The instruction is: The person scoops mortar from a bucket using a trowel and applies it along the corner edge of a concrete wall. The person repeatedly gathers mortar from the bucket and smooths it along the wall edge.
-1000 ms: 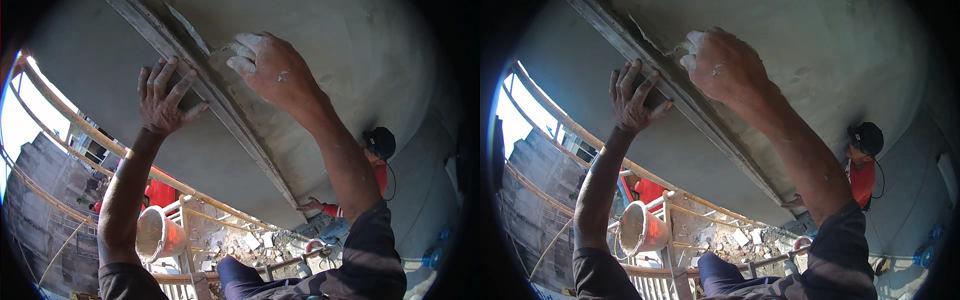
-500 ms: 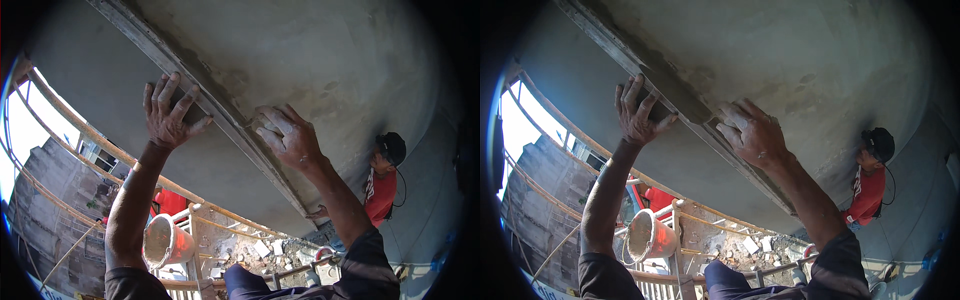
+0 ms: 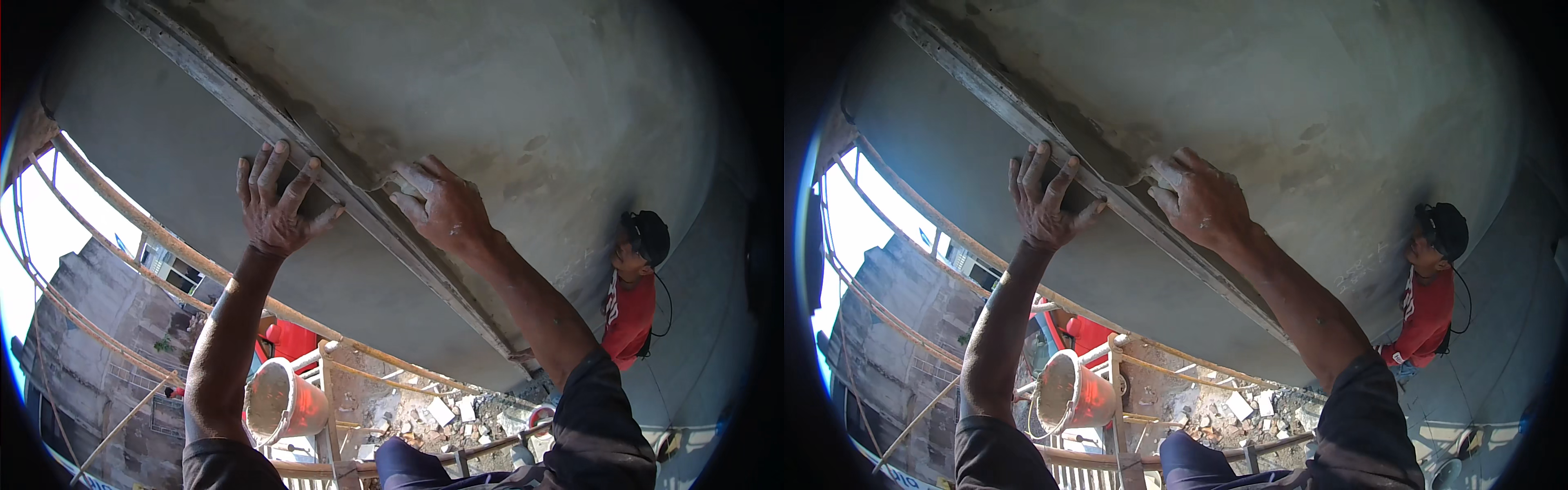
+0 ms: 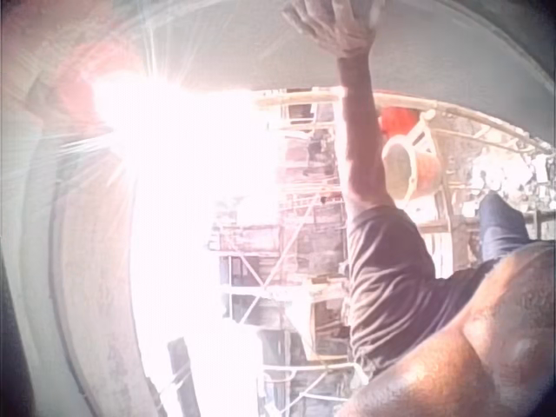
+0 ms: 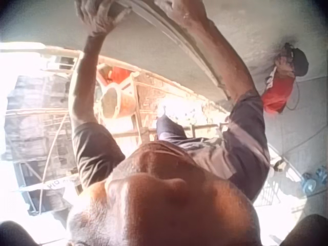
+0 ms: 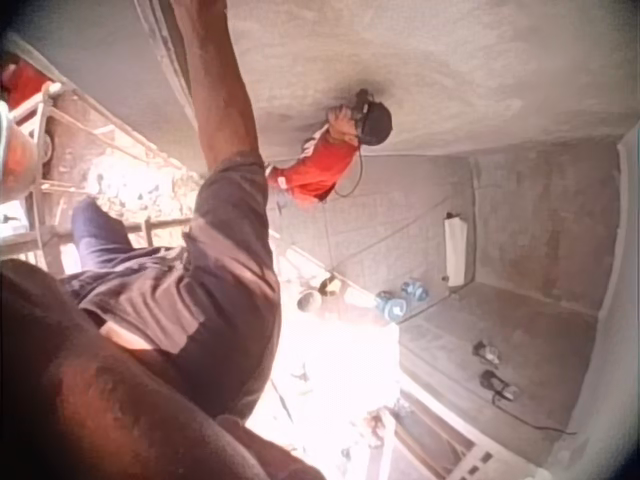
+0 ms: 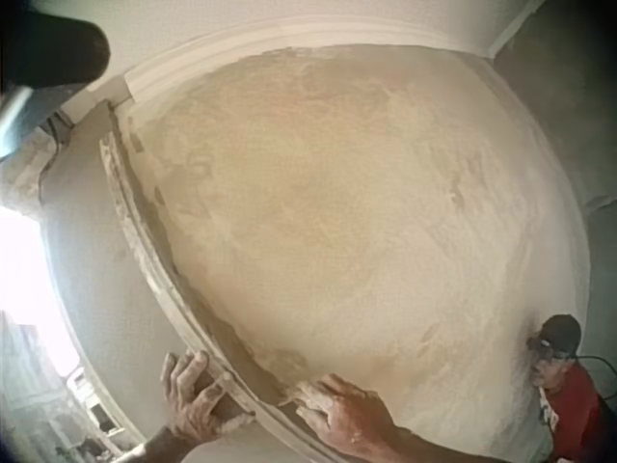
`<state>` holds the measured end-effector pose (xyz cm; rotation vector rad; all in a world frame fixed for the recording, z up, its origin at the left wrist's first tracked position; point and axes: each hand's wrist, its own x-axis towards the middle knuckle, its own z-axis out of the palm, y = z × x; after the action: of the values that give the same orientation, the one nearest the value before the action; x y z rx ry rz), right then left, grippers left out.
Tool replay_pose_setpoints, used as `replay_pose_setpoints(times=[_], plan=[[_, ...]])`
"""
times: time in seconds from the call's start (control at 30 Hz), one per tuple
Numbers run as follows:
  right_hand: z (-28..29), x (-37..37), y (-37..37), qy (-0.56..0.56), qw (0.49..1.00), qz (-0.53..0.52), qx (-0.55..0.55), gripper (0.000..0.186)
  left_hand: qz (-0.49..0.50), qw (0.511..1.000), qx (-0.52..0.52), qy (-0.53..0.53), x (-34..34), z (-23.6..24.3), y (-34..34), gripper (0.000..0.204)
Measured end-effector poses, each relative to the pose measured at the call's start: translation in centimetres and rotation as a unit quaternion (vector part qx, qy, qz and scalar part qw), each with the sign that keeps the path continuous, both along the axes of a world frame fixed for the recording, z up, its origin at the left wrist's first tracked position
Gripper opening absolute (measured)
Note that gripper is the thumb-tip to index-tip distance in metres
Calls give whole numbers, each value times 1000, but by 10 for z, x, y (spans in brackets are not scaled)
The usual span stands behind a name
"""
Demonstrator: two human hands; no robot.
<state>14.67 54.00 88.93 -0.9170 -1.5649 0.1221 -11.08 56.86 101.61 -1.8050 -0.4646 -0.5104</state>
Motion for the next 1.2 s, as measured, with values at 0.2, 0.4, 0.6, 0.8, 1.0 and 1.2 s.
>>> replay_pose_setpoints(times=[0.2, 0.4, 0.6, 0.8, 1.0, 1.2], plan=[[-46, 11, -39, 45, 998, 45, 20, 38, -51, 999, 13, -2, 3, 1, 2, 83], [-153, 27, -121, 145, 951, 197, -188, 20, -16, 998, -30, -49, -6, -6, 0, 69], [-351, 46, -215, 20, 890, 180, -418, 45, -60, 996, -2, -68, -6, -9, 14, 61], [-436, 21, -264, -120, 836, 179, -504, 42, -106, 990, 22, -90, 4, -10, 13, 49], [-389, 33, -281, -177, 841, 176, -480, 39, -148, 946, -50, -285, 16, -46, -54, 47], [-311, -5, -257, -240, 806, 139, -523, 40, -47, 803, -278, -524, -52, -210, -223, 54]])
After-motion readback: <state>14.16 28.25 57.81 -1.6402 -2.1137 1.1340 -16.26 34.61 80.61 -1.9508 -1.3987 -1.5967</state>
